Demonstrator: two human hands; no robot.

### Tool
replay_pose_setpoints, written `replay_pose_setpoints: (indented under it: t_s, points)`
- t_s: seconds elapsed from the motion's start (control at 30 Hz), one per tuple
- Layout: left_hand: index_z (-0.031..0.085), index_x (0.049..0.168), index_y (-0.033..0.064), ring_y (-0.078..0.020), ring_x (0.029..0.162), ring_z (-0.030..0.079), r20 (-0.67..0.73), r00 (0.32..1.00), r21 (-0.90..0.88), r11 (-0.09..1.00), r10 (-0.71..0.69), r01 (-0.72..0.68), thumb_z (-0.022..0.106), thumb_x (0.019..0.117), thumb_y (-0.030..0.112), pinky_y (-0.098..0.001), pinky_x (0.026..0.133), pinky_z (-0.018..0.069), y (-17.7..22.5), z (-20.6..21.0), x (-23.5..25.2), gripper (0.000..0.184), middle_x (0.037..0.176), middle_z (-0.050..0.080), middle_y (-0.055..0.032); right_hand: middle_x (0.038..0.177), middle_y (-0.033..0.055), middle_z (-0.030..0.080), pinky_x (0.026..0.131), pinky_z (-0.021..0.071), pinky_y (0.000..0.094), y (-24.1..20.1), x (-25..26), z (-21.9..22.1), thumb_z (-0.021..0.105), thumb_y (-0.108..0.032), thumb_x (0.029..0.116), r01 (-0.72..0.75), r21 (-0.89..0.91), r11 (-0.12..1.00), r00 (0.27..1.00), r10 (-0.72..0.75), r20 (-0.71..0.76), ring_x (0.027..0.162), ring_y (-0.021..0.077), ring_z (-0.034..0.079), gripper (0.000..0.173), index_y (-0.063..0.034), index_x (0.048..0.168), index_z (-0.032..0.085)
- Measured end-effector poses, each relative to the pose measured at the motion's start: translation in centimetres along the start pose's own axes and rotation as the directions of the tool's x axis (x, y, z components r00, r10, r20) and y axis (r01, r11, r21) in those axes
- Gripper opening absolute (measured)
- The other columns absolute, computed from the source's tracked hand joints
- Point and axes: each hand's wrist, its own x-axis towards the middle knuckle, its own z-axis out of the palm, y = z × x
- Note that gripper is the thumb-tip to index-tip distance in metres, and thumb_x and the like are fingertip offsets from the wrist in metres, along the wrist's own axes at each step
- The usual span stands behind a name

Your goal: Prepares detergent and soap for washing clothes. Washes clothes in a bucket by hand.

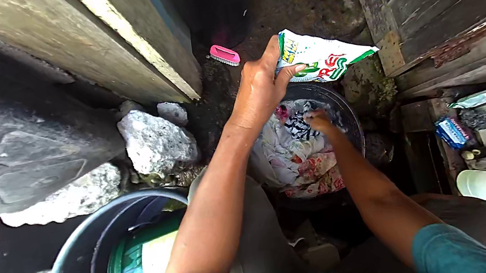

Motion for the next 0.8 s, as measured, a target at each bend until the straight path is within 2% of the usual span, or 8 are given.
replay_pose_setpoints:
  t_s: [0.07, 0.13, 0.23, 0.33, 0.5, 0.6, 0.73, 0.8]
  points:
    - [0.063, 0.122, -0.0065, -0.0212, 0.076, 0.073, 0.039, 0.999, 0.018, 1.0, 0.006, -0.006, 0.071, 0.0964, 0.019, -0.0336, 0.071, 0.0592, 0.3, 0.8, 0.0, 0.037, 0.091, 0.074, -0.016, 0.151, 0.0254, 0.047, 0.109, 0.0342, 0.0721, 0.8, -0.5, 4.8, 0.061, -0.026, 0.1026, 0.022, -0.056, 0.998, 0.997, -0.026, -0.067, 0.14, 0.0483, 0.042, 0.036, -0.0053, 0.132, 0.068]
    - [0.063, 0.123, -0.0061, -0.0221, 0.074, 0.072, 0.075, 0.997, 0.024, 0.999, 0.023, -0.025, 0.07, 0.0971, 0.02, -0.0352, 0.07, 0.0592, 0.4, 1.7, -0.1, 0.037, 0.089, 0.073, -0.0154, 0.147, 0.0229, 0.053, 0.107, 0.0367, 0.0716, -0.1, -2.6, 7.1, 0.066, -0.02, 0.098, 0.129, -0.088, 0.988, 0.986, -0.137, -0.095, 0.138, 0.0462, 0.046, 0.031, -0.0062, 0.126, 0.072]
    - [0.062, 0.125, -0.006, -0.0286, 0.071, 0.071, 0.146, 0.989, 0.064, 0.997, 0.024, -0.034, 0.069, 0.0979, 0.021, -0.0426, 0.067, 0.0583, 1.0, 3.2, -0.4, 0.038, 0.085, 0.072, -0.0173, 0.146, 0.0223, 0.055, 0.114, 0.0288, 0.0681, -1.8, -6.7, 7.7, 0.064, -0.014, 0.0969, 0.28, -0.104, 0.954, 0.96, -0.28, 0.011, 0.139, 0.0446, 0.044, 0.028, -0.0051, 0.122, 0.074]
    - [0.062, 0.123, -0.0038, -0.0375, 0.077, 0.073, 0.216, 0.976, 0.128, 0.991, 0.012, -0.041, 0.068, 0.0977, 0.018, -0.0522, 0.069, 0.0582, 2.0, 4.0, -0.9, 0.034, 0.088, 0.071, -0.0208, 0.146, 0.0197, 0.056, 0.119, 0.0221, 0.0652, -2.3, -9.8, 9.0, 0.062, -0.015, 0.0978, 0.339, -0.138, 0.931, 0.939, -0.325, 0.112, 0.144, 0.0417, 0.04, 0.029, -0.0064, 0.123, 0.074]
    - [0.063, 0.122, -0.0017, -0.0378, 0.081, 0.073, 0.225, 0.974, 0.159, 0.985, 0.024, -0.061, 0.067, 0.0981, 0.016, -0.0522, 0.072, 0.0589, 2.3, 5.4, -1.4, 0.03, 0.094, 0.072, -0.0207, 0.147, 0.0182, 0.055, 0.122, 0.0201, 0.0625, -2.5, -12.3, 10.7, 0.061, -0.017, 0.099, 0.342, -0.169, 0.924, 0.931, -0.31, 0.191, 0.147, 0.0396, 0.037, 0.031, -0.0069, 0.126, 0.072]
    - [0.065, 0.12, -0.0024, -0.0371, 0.081, 0.074, 0.176, 0.982, 0.167, 0.98, 0.075, -0.105, 0.067, 0.0978, 0.016, -0.0505, 0.07, 0.0595, 2.5, 5.6, -1.4, 0.029, 0.095, 0.072, -0.0207, 0.148, 0.018, 0.055, 0.122, 0.0186, 0.0625, -2.7, -12.6, 11.0, 0.06, -0.017, 0.099, 0.335, -0.164, 0.928, 0.933, -0.301, 0.2, 0.148, 0.0391, 0.036, 0.033, -0.0076, 0.129, 0.071]
    - [0.065, 0.121, -0.0026, -0.0391, 0.082, 0.073, 0.2, 0.98, 0.187, 0.981, 0.016, -0.054, 0.067, 0.0984, 0.016, -0.0536, 0.071, 0.0588, 2.0, 5.5, -1.6, 0.029, 0.095, 0.072, -0.022, 0.148, 0.0165, 0.055, 0.123, 0.018, 0.0611, -2.5, -12.9, 11.2, 0.06, -0.017, 0.0992, 0.337, -0.181, 0.924, 0.931, -0.299, 0.21, 0.148, 0.0378, 0.036, 0.034, -0.01, 0.13, 0.071]
    - [0.065, 0.12, -0.0025, -0.0376, 0.08, 0.073, 0.162, 0.986, 0.197, 0.979, 0.021, -0.053, 0.067, 0.0985, 0.018, -0.0521, 0.07, 0.059, 2.3, 5.2, -1.4, 0.029, 0.093, 0.073, -0.0212, 0.148, 0.017, 0.055, 0.123, 0.0184, 0.0608, -2.5, -12.9, 11.2, 0.06, -0.017, 0.0993, 0.341, -0.179, 0.923, 0.931, -0.304, 0.204, 0.148, 0.0379, 0.037, 0.034, -0.0094, 0.13, 0.07]
